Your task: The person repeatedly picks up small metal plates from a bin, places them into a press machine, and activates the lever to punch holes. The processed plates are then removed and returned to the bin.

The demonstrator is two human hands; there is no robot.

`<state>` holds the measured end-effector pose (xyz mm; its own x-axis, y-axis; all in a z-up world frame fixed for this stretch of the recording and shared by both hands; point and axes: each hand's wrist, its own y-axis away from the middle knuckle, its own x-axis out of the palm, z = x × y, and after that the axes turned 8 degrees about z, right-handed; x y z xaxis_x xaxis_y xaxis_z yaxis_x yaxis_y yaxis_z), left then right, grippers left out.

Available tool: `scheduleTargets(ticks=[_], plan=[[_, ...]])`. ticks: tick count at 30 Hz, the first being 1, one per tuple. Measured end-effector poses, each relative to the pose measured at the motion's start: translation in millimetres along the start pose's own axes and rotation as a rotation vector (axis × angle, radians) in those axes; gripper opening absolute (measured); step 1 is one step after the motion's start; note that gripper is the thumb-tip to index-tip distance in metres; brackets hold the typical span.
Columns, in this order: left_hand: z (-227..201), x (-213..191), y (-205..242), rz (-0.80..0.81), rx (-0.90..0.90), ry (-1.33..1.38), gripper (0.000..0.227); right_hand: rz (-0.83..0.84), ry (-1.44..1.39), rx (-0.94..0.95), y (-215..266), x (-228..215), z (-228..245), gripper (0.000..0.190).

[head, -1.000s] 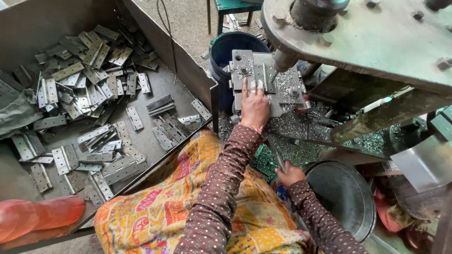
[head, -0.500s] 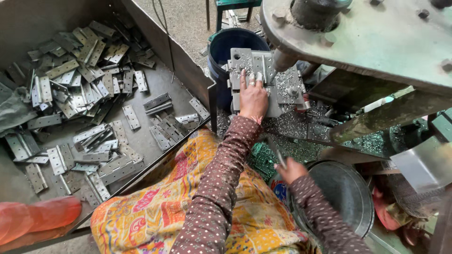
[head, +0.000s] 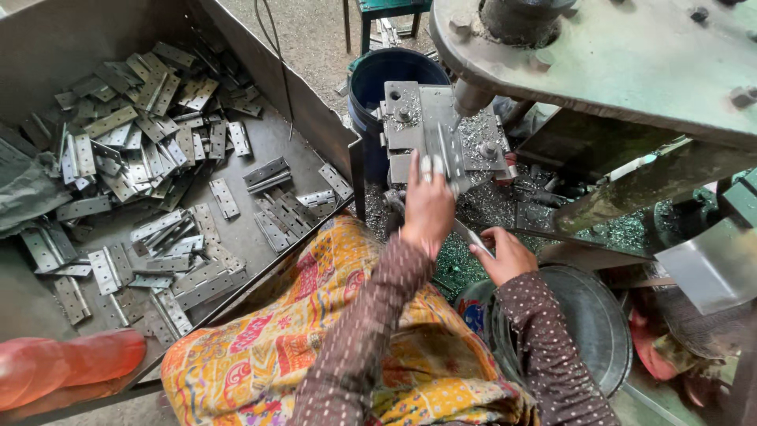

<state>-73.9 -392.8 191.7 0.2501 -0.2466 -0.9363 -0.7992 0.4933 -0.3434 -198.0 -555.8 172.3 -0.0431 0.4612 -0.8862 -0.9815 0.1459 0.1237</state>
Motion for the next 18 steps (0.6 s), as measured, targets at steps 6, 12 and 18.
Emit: scheduleTargets(ticks=[6, 12, 18], plan=[[-12.7, -21.8, 55.2, -0.190, 0.046, 0.016, 0.035, -0.028, -0.045, 0.152, 14.2, -9.7, 20.2, 0.040], [9.0, -42.7, 26.7, -0.280, 0.176, 0.402, 0.017, -0.049, 0.011, 0.158, 7.3, -11.4, 18.0, 0.040], [6.3, -26.8, -14.6, -0.318, 0.084, 0.057, 0.012, -0.049, -0.040, 0.125, 11.5, -9.5, 17.0, 0.038]])
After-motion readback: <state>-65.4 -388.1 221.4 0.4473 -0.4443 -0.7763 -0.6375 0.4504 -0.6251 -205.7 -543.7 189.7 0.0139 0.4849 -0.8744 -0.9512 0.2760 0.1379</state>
